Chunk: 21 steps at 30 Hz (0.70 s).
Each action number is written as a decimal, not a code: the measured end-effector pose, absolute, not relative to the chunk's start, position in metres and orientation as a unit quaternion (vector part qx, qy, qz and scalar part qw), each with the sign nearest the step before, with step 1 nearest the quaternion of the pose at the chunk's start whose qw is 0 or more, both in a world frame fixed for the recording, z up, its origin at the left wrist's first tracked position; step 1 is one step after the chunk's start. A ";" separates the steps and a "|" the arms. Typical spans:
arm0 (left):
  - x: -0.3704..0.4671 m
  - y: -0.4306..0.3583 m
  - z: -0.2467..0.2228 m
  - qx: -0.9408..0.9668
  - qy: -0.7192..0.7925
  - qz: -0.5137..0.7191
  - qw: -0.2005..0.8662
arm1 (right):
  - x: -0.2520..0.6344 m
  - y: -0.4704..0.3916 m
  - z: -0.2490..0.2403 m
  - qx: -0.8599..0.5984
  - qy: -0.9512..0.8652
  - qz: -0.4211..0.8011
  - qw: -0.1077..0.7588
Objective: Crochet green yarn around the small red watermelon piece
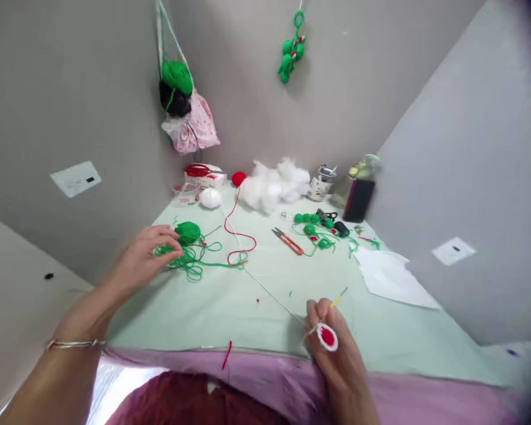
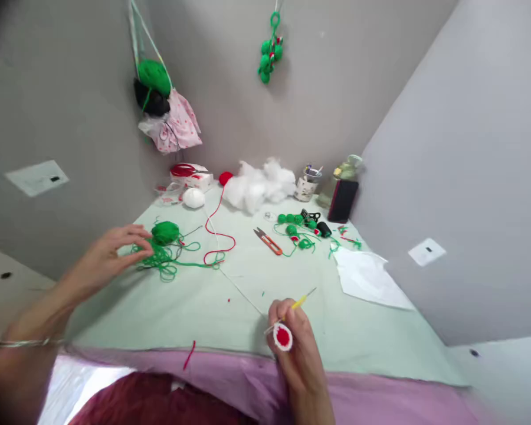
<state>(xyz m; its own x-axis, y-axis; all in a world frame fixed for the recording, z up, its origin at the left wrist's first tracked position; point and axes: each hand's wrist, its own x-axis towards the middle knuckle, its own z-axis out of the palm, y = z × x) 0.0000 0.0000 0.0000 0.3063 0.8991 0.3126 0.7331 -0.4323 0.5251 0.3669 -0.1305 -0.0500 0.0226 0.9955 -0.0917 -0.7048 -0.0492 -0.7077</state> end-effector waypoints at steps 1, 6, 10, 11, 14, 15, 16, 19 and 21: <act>0.002 -0.002 -0.007 0.811 0.497 0.268 0.154 | 0.368 -0.131 -0.051 -0.305 -0.238 0.657 0.647; 0.012 0.003 -0.027 0.842 0.462 0.217 0.176 | 0.372 -0.131 -0.057 -0.303 -0.234 0.661 0.646; 0.023 0.018 0.010 0.827 0.459 0.279 0.169 | 0.374 -0.132 -0.059 -0.304 -0.245 0.660 0.642; 0.025 0.019 0.027 0.793 0.455 0.367 0.174 | 0.374 -0.132 -0.059 -0.305 -0.249 0.659 0.641; 0.034 0.018 0.083 0.698 0.430 0.552 0.152 | 0.373 -0.131 -0.058 -0.306 -0.251 0.656 0.642; 0.037 0.016 0.100 0.653 0.396 0.622 0.173 | 0.373 -0.131 -0.058 -0.307 -0.251 0.656 0.642; 0.039 0.014 0.115 0.612 0.349 0.685 0.186 | 0.373 -0.130 -0.058 -0.307 -0.250 0.656 0.643; 0.046 0.009 0.146 0.567 0.274 0.739 0.237 | 0.372 -0.130 -0.057 -0.305 -0.248 0.659 0.642; 0.052 0.007 0.155 0.575 0.290 0.728 0.233 | 0.371 -0.130 -0.057 -0.303 -0.249 0.659 0.642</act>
